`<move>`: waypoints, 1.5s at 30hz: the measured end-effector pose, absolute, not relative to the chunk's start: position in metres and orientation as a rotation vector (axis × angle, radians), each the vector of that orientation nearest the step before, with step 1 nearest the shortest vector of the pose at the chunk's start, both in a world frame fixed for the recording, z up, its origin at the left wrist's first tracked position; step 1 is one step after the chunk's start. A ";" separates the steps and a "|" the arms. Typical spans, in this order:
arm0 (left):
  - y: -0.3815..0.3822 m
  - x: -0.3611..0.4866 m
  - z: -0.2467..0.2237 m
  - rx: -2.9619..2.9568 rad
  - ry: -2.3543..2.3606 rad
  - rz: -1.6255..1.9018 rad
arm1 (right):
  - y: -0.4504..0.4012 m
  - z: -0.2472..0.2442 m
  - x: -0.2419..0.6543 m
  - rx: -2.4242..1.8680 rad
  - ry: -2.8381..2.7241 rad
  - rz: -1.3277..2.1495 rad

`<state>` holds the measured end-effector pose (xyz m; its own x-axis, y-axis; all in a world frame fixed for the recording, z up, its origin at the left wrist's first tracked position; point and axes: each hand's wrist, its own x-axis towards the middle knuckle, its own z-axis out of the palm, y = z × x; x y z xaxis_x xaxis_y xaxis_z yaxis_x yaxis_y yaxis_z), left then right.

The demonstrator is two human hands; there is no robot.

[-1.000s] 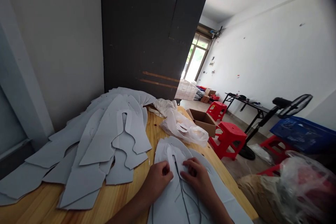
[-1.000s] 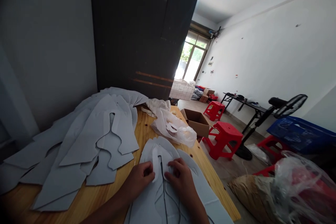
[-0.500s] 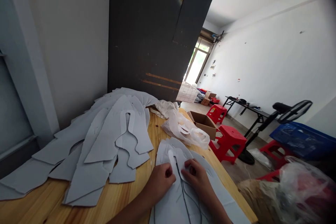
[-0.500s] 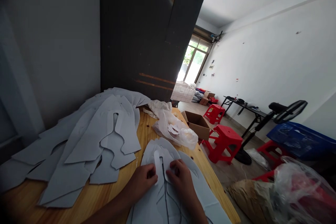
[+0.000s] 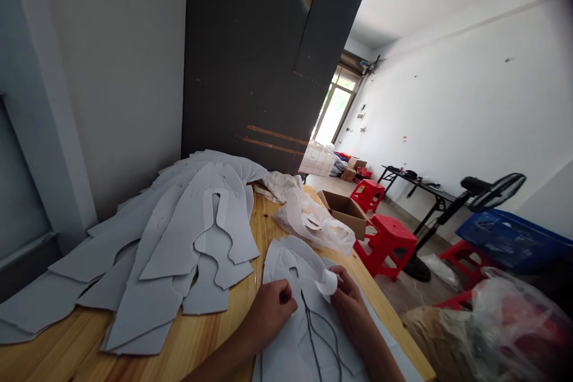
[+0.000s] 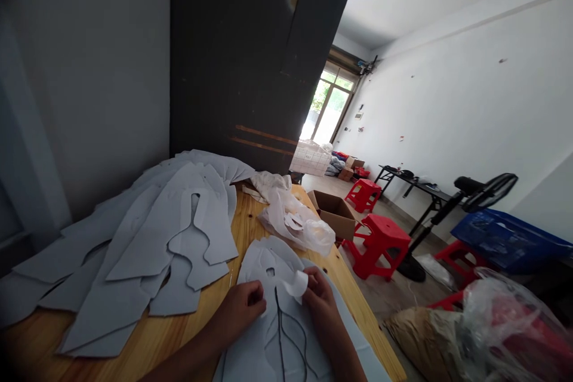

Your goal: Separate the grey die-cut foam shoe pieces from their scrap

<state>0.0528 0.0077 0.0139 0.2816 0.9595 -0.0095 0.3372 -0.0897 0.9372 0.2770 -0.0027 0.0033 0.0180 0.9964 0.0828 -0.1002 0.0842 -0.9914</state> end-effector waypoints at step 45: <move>0.007 0.050 0.018 1.594 1.207 0.827 | -0.003 0.002 0.271 -1.188 -1.332 1.115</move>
<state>0.0502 0.0065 0.0181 0.2871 0.9576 -0.0236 0.3240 -0.0739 0.9432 0.2715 -0.0029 0.0018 -0.0284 0.9952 0.0936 0.0831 0.0956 -0.9919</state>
